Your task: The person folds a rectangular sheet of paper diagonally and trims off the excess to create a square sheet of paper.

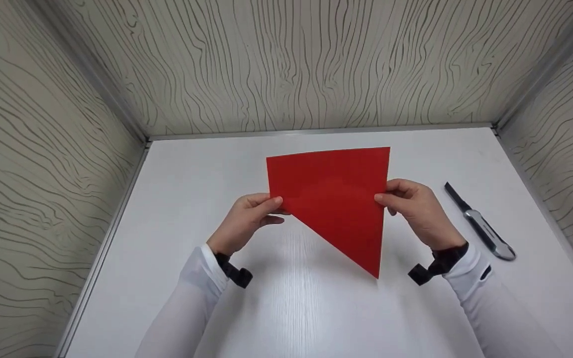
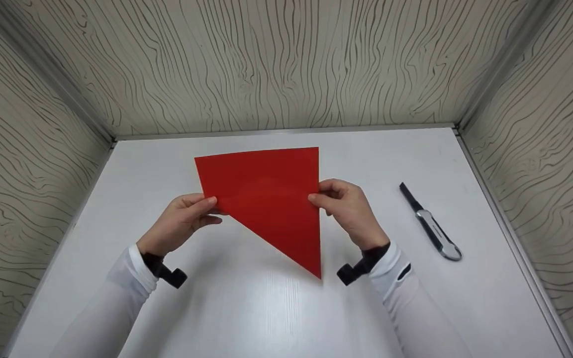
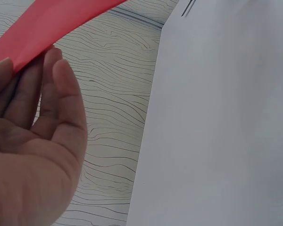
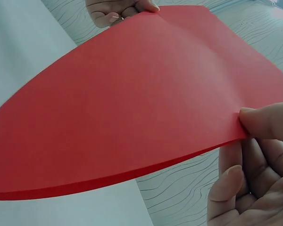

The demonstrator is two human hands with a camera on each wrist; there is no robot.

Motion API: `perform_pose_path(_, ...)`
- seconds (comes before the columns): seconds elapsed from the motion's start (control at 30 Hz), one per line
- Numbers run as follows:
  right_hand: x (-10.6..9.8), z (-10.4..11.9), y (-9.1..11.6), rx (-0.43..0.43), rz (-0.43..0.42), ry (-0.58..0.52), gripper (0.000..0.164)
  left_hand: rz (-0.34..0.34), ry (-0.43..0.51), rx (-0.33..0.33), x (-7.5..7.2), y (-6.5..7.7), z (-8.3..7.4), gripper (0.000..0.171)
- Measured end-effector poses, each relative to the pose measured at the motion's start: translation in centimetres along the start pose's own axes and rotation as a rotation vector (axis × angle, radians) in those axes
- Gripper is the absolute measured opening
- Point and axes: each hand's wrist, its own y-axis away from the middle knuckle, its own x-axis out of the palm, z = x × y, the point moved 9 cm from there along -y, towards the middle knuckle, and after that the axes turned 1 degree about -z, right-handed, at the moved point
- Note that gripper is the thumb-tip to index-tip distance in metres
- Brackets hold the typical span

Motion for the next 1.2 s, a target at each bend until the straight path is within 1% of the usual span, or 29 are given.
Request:
perform_pose_path(0.1,0.0,-0.2,0.1,0.002,0.010,-0.002,0.010,-0.003,0.005,-0.001,0.0,-0.1,0.1,0.031)
perform_pose_path(0.23,0.0,-0.5,0.2,0.011,0.022,0.013,0.012,-0.011,-0.001,-0.007,0.0,-0.1,0.3,0.030)
perform_pose_path(0.47,0.1,-0.6,0.3,0.014,0.027,0.003,0.012,-0.014,0.003,-0.021,0.2,0.2,0.3,0.029)
perform_pose_path(0.67,0.2,-0.9,0.2,0.018,0.028,0.009,0.013,-0.031,-0.026,-0.030,0.1,0.2,0.5,0.029)
perform_pose_path(0.8,0.3,-1.0,0.2,0.009,0.034,0.019,0.015,-0.025,-0.041,-0.040,0.0,0.2,0.8,0.029)
perform_pose_path(0.97,0.4,-1.2,0.2,0.009,0.040,0.034,0.019,-0.018,-0.034,-0.062,-0.1,0.2,1.1,0.029)
perform_pose_path(1.07,0.4,-1.3,0.3,0.012,0.032,0.023,0.018,-0.009,-0.027,-0.072,-0.2,0.3,1.3,0.030)
perform_pose_path(1.2,0.3,-1.3,0.3,0.014,0.022,-0.005,0.014,0.011,-0.009,-0.062,-0.2,0.4,1.3,0.032)
